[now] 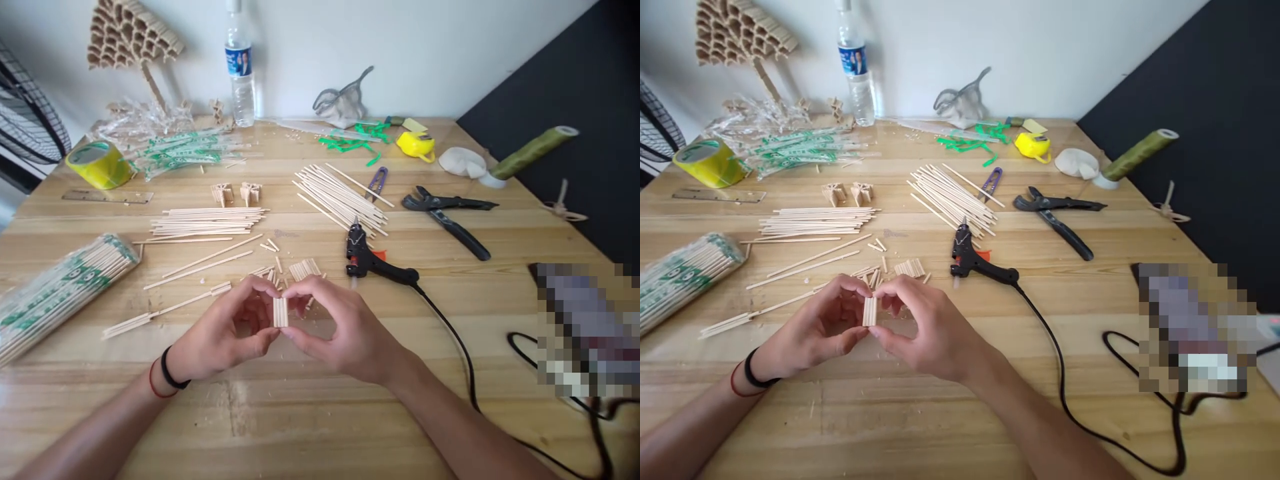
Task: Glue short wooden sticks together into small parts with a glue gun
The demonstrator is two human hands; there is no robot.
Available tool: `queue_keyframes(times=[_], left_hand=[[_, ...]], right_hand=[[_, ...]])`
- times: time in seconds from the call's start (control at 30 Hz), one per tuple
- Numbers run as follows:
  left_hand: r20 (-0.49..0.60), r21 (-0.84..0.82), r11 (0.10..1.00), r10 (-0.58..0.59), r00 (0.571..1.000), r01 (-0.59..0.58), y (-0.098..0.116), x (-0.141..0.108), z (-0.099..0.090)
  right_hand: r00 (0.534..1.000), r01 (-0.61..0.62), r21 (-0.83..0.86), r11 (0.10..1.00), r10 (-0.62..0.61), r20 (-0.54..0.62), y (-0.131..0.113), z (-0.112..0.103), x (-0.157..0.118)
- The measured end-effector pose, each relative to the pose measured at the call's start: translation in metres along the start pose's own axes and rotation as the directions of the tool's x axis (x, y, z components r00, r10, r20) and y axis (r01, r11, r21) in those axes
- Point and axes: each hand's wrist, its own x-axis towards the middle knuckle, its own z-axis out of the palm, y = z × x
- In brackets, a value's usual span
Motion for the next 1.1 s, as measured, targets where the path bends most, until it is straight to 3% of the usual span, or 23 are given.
queue_keyframes(times=[0.33,1.1], left_hand=[[0.012,0.042,0.997,0.066,0.998,-0.067,-0.0008,-0.0014,0.0008],[0.015,-0.011,0.999,0.035,0.999,-0.035,0.0024,-0.0012,0.0008]], right_hand=[[0.999,-0.025,0.063,0.998,0.024,0.026,-0.0007,0.0017,-0.0019],[1.0,-0.017,0.054,0.998,0.016,0.027,-0.0027,0.0028,-0.0024]])
